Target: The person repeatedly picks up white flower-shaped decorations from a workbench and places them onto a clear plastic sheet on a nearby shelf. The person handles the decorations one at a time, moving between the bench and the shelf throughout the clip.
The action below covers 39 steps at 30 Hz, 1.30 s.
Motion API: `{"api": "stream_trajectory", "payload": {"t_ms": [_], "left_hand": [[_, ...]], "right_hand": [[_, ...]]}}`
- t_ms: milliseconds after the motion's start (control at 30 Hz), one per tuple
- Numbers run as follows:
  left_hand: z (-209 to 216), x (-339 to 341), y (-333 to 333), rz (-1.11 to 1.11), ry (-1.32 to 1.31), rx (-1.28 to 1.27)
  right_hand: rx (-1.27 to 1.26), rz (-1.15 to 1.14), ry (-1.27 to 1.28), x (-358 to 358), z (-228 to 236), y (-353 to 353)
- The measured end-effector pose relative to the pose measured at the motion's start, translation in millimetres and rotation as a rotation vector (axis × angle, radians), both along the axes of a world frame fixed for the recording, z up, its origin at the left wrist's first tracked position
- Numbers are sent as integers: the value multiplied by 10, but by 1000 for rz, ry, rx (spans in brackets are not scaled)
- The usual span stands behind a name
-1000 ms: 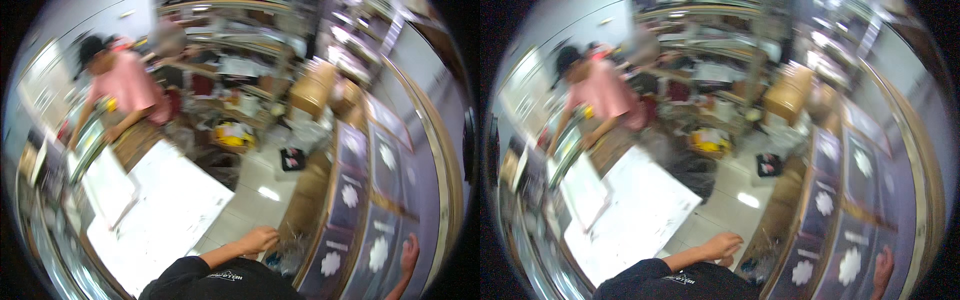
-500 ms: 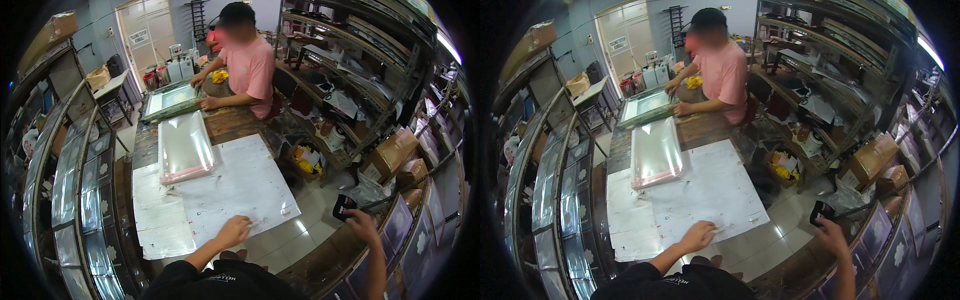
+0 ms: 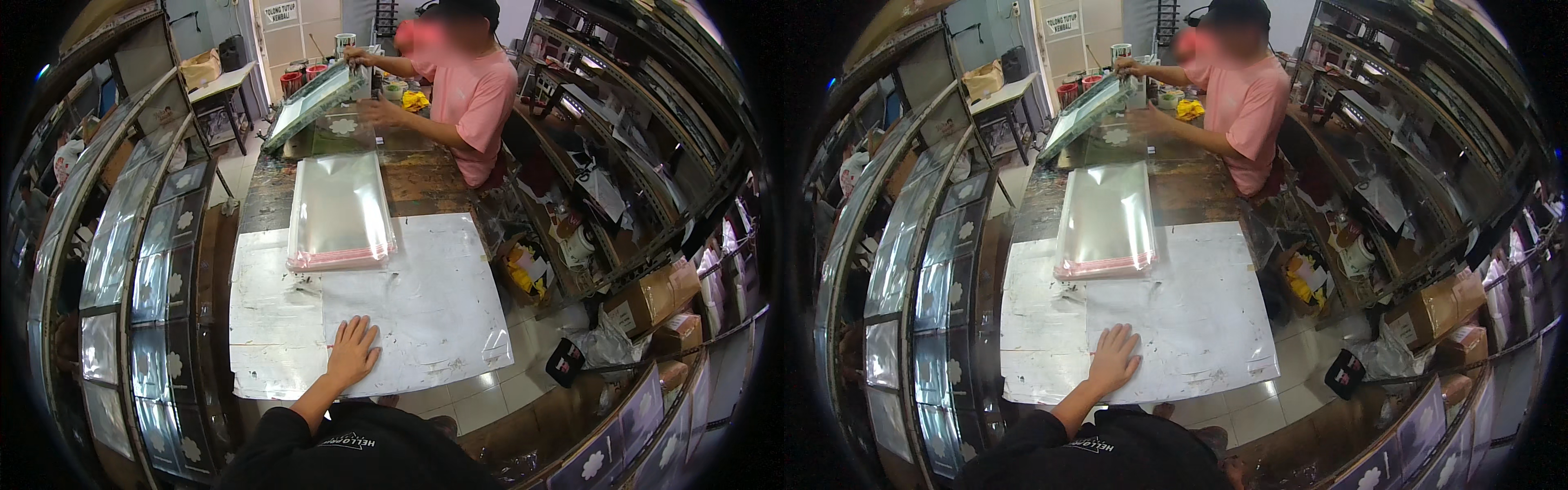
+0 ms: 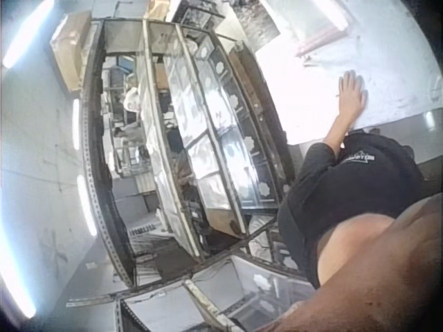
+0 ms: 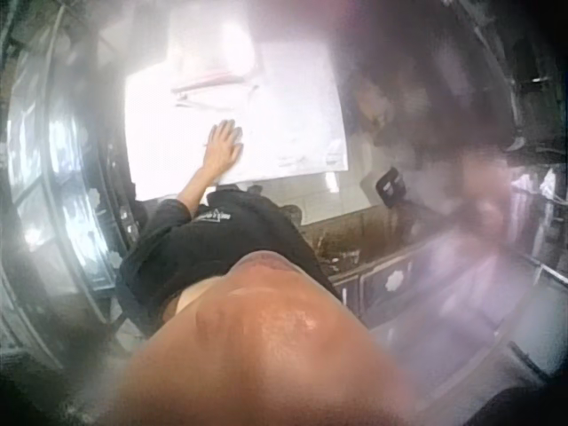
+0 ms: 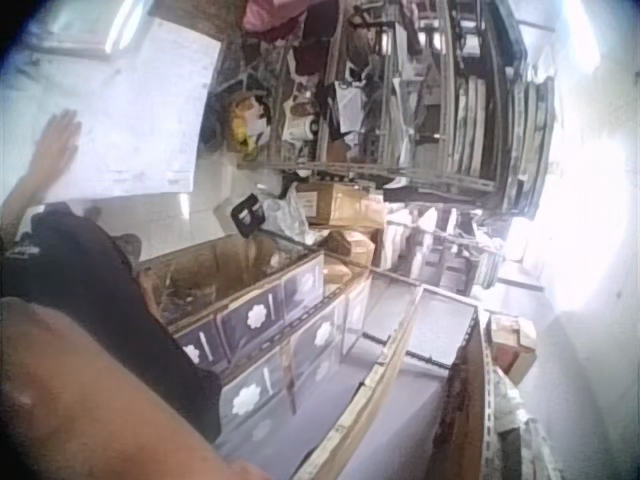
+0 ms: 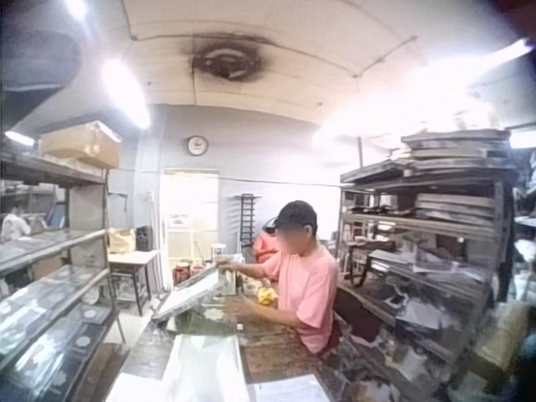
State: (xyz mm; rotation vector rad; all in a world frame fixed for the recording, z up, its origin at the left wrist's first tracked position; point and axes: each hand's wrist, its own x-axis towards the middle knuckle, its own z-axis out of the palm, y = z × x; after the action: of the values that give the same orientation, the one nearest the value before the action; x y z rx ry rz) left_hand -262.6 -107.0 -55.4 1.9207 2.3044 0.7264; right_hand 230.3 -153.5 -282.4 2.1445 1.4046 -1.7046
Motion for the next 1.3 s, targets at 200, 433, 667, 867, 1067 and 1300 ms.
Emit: {"api": "stream_trajectory", "payload": {"t_ms": [200, 433, 667, 867, 1067, 1300], "left_hand": [[18, -20, 146, -46, 23, 0], [-19, -54, 323, -66, 25, -14], [-99, -100, 316, -62, -79, 78], [60, -401, 492, 87, -290, 309], [701, -1251, 1213, 213, 323, 340], [439, -1654, 1666, 21, 537, -58]], "right_hand": [[51, -110, -105, 329, 125, 42], [230, -291, 105, -123, 20, 625], [141, -205, 219, -857, 365, 867], [94, -138, 94, -569, 199, 716], [70, -131, 16, -320, 274, 526], [121, -255, 68, -426, 471, 276]]}}
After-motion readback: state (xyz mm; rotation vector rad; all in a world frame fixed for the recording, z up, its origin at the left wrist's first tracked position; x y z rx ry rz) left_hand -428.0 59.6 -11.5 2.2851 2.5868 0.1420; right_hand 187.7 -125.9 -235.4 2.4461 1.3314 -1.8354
